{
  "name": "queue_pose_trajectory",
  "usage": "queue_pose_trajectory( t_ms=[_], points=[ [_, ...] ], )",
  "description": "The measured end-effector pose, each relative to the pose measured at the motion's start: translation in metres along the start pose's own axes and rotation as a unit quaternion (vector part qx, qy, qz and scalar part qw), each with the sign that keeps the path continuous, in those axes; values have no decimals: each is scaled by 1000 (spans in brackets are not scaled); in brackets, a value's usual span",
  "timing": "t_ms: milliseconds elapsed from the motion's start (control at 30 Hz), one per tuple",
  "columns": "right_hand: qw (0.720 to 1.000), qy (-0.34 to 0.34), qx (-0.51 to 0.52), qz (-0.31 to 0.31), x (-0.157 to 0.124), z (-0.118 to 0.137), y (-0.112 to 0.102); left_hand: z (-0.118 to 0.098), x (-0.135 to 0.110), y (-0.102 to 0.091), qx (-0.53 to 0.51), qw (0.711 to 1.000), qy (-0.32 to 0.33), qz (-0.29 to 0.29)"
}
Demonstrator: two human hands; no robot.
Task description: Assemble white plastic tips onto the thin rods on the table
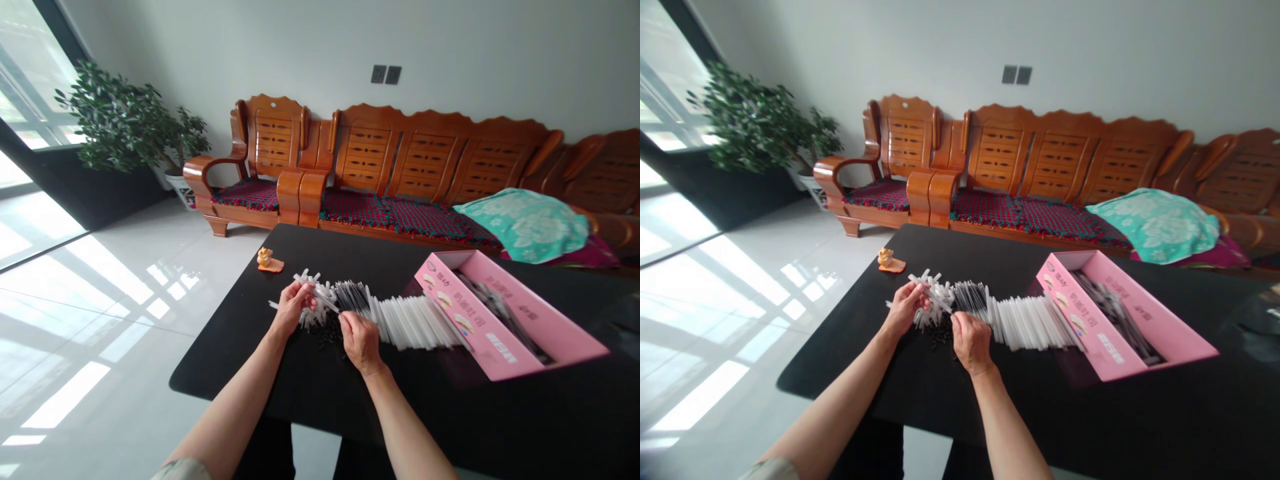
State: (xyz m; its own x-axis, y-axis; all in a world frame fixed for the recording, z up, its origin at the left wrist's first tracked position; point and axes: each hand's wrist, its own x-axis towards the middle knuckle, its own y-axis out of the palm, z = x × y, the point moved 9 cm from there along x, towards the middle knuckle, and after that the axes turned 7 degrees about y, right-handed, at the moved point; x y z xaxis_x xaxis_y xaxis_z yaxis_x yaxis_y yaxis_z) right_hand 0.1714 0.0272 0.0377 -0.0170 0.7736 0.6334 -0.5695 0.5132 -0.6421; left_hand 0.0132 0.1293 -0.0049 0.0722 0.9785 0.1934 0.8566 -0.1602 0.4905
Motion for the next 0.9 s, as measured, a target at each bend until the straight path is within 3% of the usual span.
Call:
queue_pose_trajectory(
  t_ms=[67,167,267,367,467,633,800,900],
  points=[
    [1000,3,22,-7,0,1,-4,-5,2,-8,-9,999,16,-31],
    [997,29,60,-28,0,-5,-16,-14,6,-33,-36,990,58,-122],
    [990,89,79,-81,-2,-22,-31,-21,6,-60,-62,971,93,-213],
    [976,153,37,-149,-8,-44,-46,-28,4,-70,-57,960,125,-244],
    [965,183,-68,-173,-11,-56,-51,-30,6,-60,-38,970,123,-204],
    [959,183,-181,-122,-8,-60,-42,-21,8,-32,-29,993,72,-93],
    [974,146,-112,-134,-6,-43,-43,-11,2,-4,-26,999,12,18],
    [993,86,-14,-83,0,-19,-30,-6,-6,14,-18,997,-15,73]
  ],
)
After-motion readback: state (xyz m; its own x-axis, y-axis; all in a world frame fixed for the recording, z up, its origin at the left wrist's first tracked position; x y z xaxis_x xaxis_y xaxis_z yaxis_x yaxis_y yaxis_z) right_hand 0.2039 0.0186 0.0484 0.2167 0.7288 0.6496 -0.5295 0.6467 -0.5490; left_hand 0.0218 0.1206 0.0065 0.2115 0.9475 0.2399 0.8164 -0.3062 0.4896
